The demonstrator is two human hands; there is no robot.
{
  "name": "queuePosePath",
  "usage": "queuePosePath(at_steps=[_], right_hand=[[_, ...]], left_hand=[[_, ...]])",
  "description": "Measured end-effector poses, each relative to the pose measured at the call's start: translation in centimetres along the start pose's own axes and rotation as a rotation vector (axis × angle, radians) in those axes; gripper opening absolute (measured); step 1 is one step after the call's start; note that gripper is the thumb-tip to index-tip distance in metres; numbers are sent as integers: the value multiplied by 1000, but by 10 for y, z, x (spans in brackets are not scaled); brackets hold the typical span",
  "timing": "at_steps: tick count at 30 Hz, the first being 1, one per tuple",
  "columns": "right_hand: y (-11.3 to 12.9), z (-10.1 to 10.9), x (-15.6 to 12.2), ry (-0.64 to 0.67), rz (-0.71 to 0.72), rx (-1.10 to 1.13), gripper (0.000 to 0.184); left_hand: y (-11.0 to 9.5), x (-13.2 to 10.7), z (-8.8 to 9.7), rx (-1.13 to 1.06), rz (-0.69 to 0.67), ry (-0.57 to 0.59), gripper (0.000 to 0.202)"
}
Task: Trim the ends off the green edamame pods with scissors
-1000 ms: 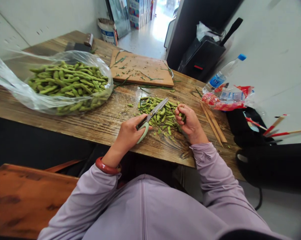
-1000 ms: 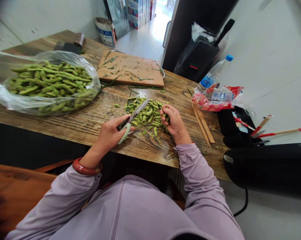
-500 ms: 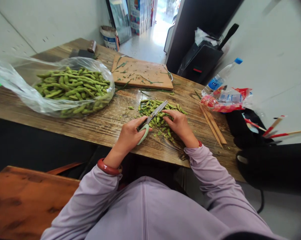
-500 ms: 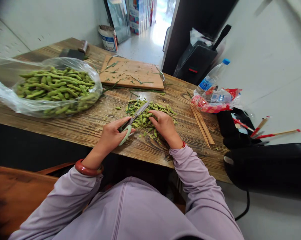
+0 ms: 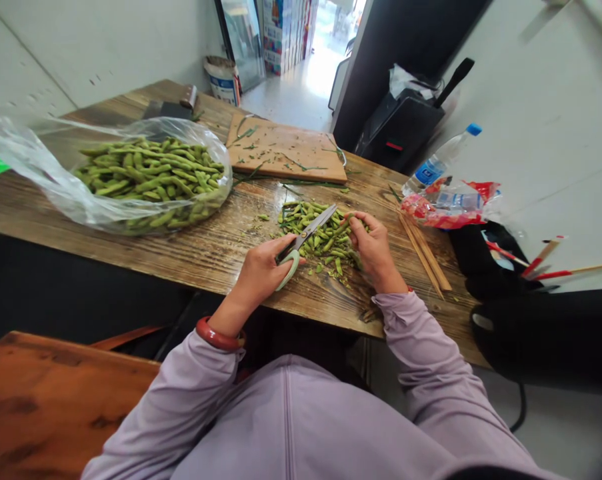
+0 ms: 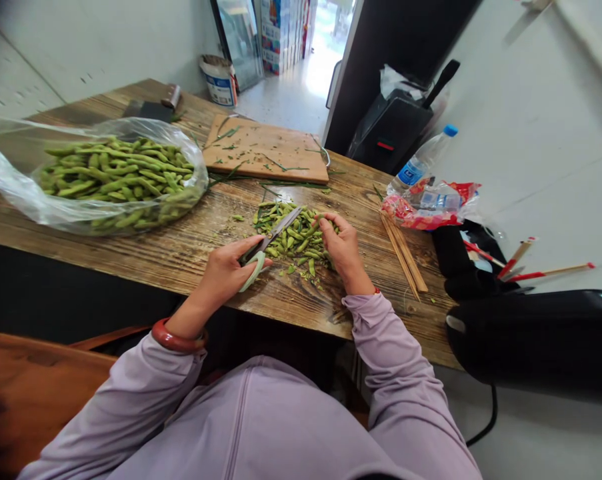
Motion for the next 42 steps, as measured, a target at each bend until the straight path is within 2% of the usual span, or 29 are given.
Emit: queuePosePath(at_steps=[4,9,15,20,22,24,28,30,34,38,42], right_hand=[[3,-2,-3,-42,-37,164,41],[6,-2,-3,-48,-89,282,39],[6,2,-4,-75,-94,356,35],[5,4,-4,-36,-102,366,48],[2,3,-3,3,-115,285,46],[0,0,-2,16,-90,102,39],[5,-14,-2,55,164,-516,20],[7,-24,-3,100,249,-794,19],[3,-37,-4,173,170,-1193,28],[0,-40,-4,227,148,-1302,27],[0,-31,-2,160,275,-1096,19]], left_hand=[[0,0,0,11,-1,5,42],[-1,0,0,12,-6,18,43],[-1,-1,-1,15,7,5,44],[0,0,-1,10,8,-9,45],[0,0,-1,6,10,-8,45],[0,0,-1,1,8,-8,45],[0,0,0,8,-5,-10,45],[1,-1,-1,14,-7,-9,44],[1,-1,-1,14,-10,-16,44],[1,-1,-2,13,-24,-20,44],[2,-2,-2,-3,-31,-33,45]])
Point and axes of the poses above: each hand's wrist, its own x-axis towards the middle knuckle, its own z-axis out of the back of the hand, y = z × x, the point moved 4 cm from there along x, towards the middle knuckle, and after that the axes turned 8 degrees about y, right-handed, at the moved point
